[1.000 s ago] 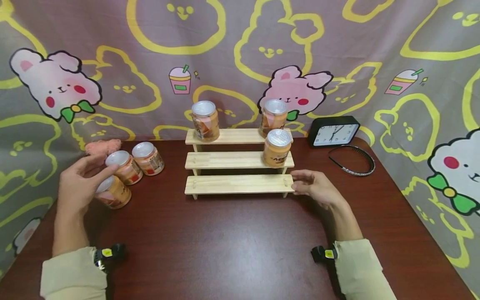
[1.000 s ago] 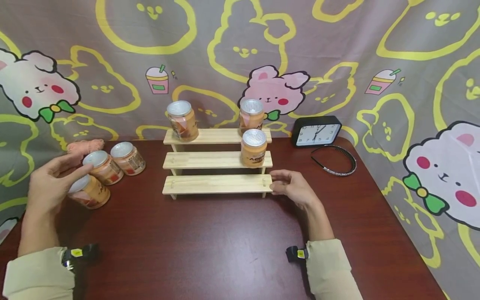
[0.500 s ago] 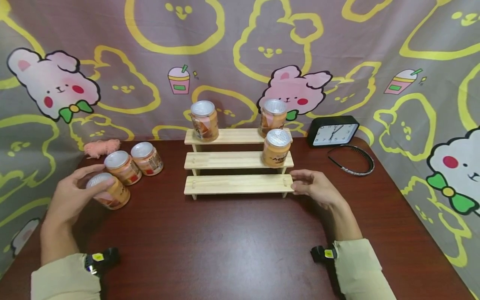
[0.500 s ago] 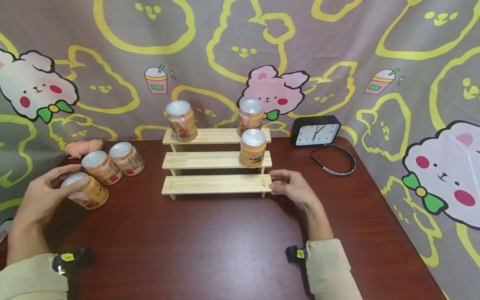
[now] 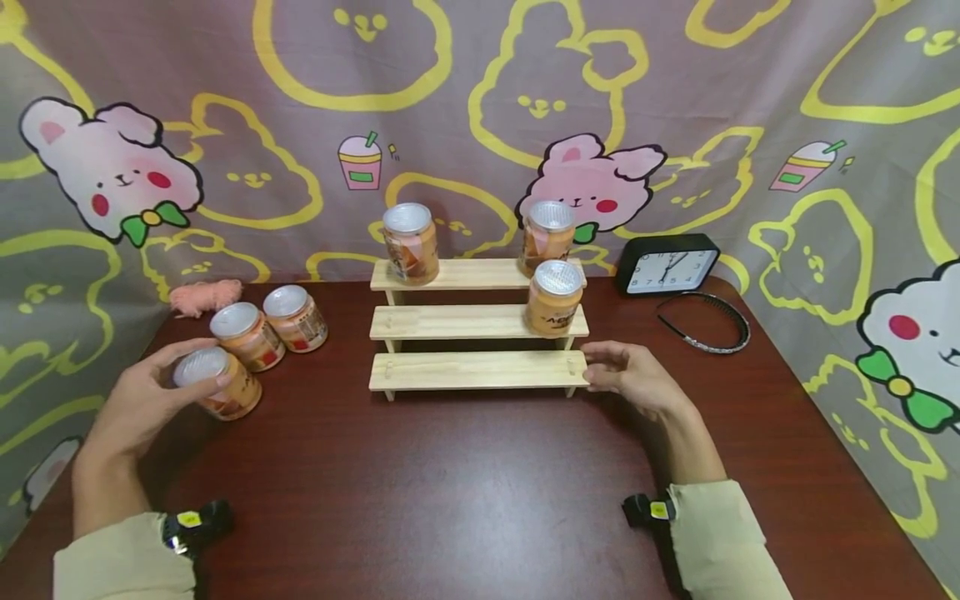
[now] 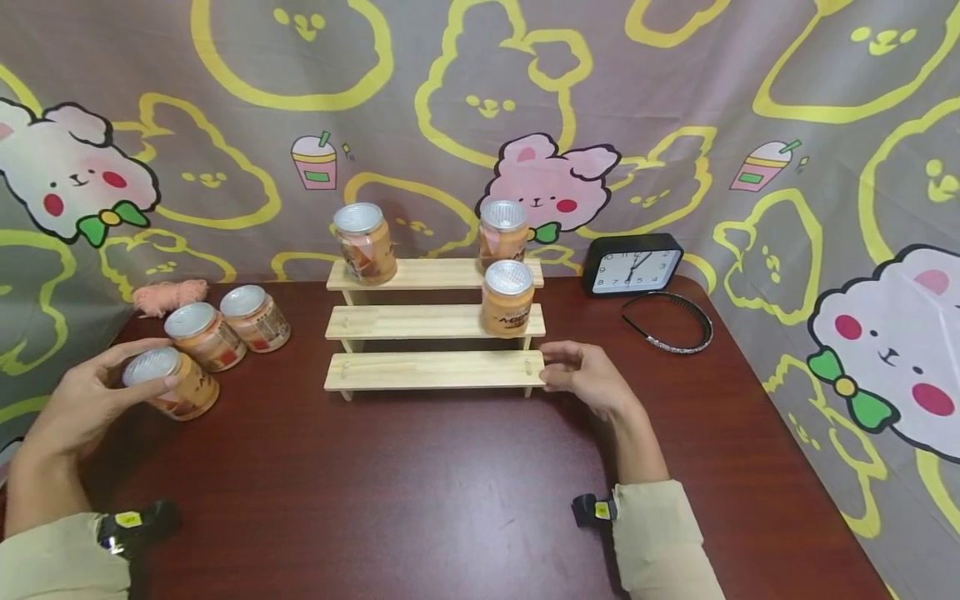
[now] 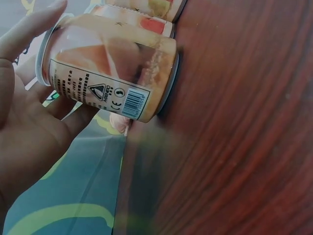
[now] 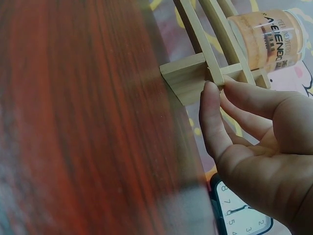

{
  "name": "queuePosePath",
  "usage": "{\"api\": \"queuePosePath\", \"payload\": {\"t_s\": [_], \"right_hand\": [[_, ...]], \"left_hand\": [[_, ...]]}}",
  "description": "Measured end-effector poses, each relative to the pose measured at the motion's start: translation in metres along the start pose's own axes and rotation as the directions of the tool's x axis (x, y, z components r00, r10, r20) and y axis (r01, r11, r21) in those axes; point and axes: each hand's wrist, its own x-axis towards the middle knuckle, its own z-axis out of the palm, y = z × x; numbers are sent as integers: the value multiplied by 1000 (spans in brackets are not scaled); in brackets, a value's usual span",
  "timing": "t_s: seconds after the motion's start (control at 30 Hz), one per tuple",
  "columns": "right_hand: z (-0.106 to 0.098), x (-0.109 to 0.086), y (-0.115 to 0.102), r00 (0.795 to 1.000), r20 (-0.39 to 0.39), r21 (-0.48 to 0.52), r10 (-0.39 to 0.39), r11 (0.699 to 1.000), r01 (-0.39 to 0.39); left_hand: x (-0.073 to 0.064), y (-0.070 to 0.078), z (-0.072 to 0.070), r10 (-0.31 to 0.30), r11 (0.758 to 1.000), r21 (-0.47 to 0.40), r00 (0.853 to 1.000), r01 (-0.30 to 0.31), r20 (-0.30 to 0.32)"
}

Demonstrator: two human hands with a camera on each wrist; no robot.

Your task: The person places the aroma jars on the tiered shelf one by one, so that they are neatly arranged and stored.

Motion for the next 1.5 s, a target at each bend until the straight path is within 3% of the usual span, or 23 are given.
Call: {"api": "queuePosePath", "payload": {"t_s": [0.1, 0.37, 0.67, 0.93, 1.27, 1.5], "right_hand": [[0, -1, 0, 1000, 1, 5, -2, 1000, 2], [0, 0, -1, 1000, 5, -9, 1, 1000, -1], [2, -1, -1, 1000, 1, 0, -7, 1000, 7], [1, -1, -1, 1000, -1, -5, -7, 1000, 7], [3, -1, 0, 1000, -9, -15, -25, 1000, 25], [1, -1, 2, 999, -17, -9, -43, 999, 43]], "left_hand": [[1, 0, 0, -17, 1000, 1, 1000, 17, 1], [-2, -6, -1, 28, 996, -89, 999, -25, 25], [-3, -4, -1, 3, 996, -90, 1000, -4, -8], [-3, 3, 0, 11, 996, -89, 1000, -14, -28], [-4, 16, 1, 61, 976, -201, 993, -80, -100], [0, 26, 6, 75, 973, -211, 993, -93, -92]]}}
